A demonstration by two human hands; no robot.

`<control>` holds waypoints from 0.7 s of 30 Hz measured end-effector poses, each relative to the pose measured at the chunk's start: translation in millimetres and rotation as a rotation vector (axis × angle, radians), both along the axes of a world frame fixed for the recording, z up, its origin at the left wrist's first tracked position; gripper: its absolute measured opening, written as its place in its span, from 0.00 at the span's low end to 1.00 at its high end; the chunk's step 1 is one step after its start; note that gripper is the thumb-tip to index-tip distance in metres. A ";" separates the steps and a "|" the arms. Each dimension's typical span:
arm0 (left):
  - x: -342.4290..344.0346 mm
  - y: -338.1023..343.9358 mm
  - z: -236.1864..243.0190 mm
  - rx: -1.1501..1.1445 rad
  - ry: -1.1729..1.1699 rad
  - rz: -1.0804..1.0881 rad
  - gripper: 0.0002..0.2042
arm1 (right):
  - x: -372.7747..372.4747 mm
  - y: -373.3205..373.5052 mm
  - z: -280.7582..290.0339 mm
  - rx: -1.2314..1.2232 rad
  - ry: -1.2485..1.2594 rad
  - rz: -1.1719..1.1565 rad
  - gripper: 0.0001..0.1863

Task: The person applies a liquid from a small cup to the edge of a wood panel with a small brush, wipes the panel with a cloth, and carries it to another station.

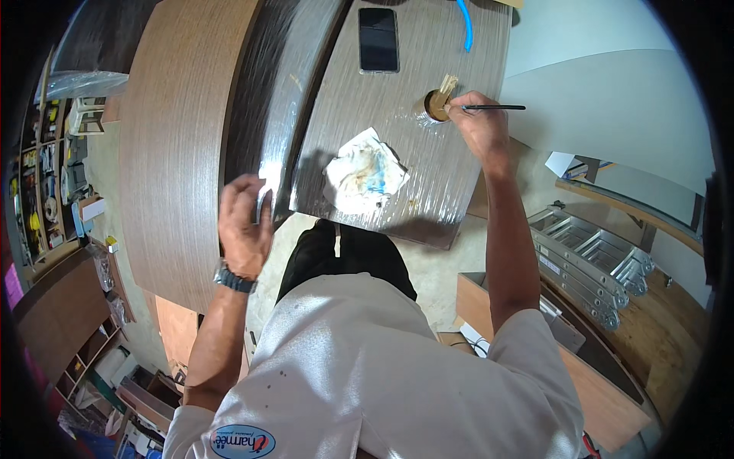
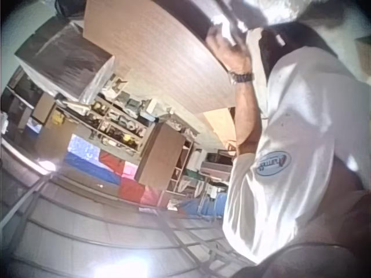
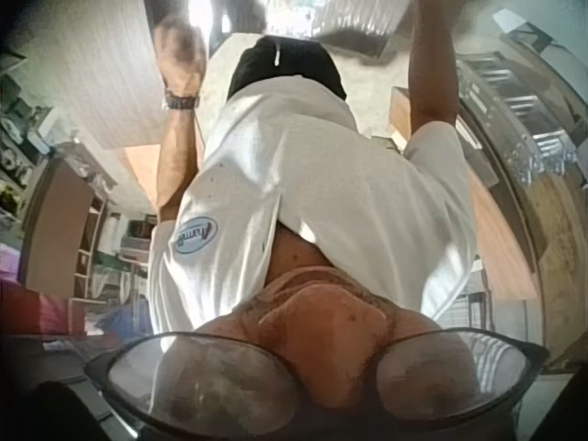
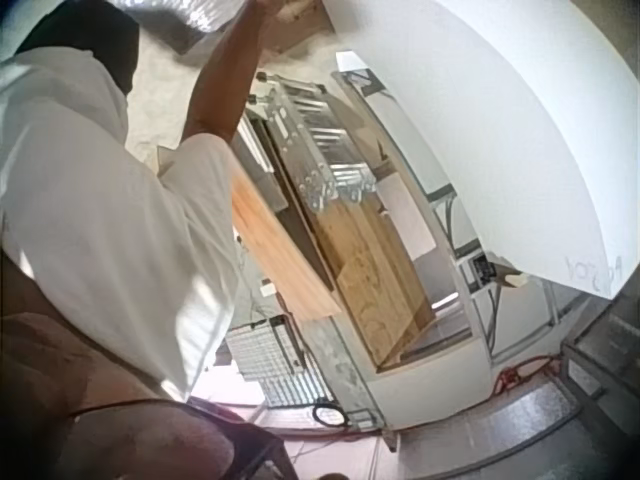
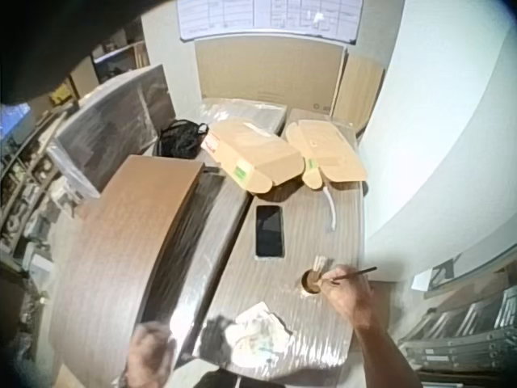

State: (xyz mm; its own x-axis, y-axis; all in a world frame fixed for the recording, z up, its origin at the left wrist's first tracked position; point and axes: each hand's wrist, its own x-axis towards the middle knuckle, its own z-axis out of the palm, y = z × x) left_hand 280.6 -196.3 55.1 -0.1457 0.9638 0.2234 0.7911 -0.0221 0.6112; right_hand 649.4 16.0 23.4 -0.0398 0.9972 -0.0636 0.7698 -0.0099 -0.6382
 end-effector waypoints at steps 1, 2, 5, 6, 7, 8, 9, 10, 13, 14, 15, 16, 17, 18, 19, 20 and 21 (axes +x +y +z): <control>-11.5 -2.8 5.7 0.022 0.013 0.039 0.09 | -1.7 0.1 1.7 -0.003 0.017 0.003 0.11; -20.7 -3.7 8.8 0.008 0.010 0.117 0.08 | -1.5 0.6 -0.1 -0.004 0.018 0.005 0.11; -55.0 2.8 5.5 0.004 0.111 0.287 0.11 | 4.4 1.2 -4.9 -0.002 0.006 -0.002 0.11; -69.5 3.7 1.0 0.005 0.113 0.290 0.11 | 5.1 1.3 -6.0 0.009 0.044 0.004 0.10; -84.7 3.3 -3.9 0.000 0.118 0.352 0.13 | 3.3 0.4 -4.5 0.019 0.081 0.011 0.10; -98.9 3.9 -8.5 -0.004 0.122 0.412 0.15 | 2.6 -0.5 -2.3 0.018 0.082 0.013 0.10; -111.0 5.4 -12.6 -0.028 0.106 0.456 0.19 | -0.9 -1.9 4.1 0.023 0.101 0.014 0.09; -124.6 6.7 -19.3 -0.016 0.117 0.469 0.20 | -1.7 -3.1 9.0 0.031 0.116 0.012 0.09; -149.0 18.9 -28.3 -0.020 0.137 0.470 0.24 | 4.9 -4.4 5.2 0.077 0.172 0.028 0.08; -153.2 26.2 -29.3 -0.025 0.137 0.468 0.25 | 7.7 -6.2 4.0 0.075 0.169 0.025 0.08; -159.7 32.0 -29.1 -0.025 0.141 0.470 0.26 | 7.6 -6.8 5.5 0.105 0.195 0.026 0.08; -165.3 37.7 -30.0 -0.026 0.131 0.471 0.28 | 7.4 -7.5 6.9 0.134 0.220 0.026 0.08; -171.4 42.5 -30.0 -0.023 0.131 0.473 0.28 | 6.5 -8.3 8.3 0.137 0.222 0.028 0.08; -177.2 48.3 -29.4 -0.036 0.189 0.456 0.27 | 5.5 -8.9 8.5 0.140 0.229 0.015 0.09; -182.2 53.2 -29.5 -0.049 0.246 0.439 0.26 | 4.3 -9.7 8.7 0.142 0.237 0.003 0.09; -185.2 57.2 -31.6 -0.026 0.238 0.441 0.26 | 3.5 -11.7 7.1 0.146 0.238 0.006 0.09; -189.7 60.4 -36.6 -0.020 0.239 0.450 0.26 | 0.8 -13.4 2.7 0.146 0.302 -0.041 0.09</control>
State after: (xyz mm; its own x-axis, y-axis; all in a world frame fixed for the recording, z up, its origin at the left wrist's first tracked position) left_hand 91.0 -135.9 18.5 -0.4942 0.8220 0.2831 0.8374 0.3626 0.4089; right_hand 650.2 2.6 26.1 0.0048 0.9960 0.0888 0.5466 0.0717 -0.8343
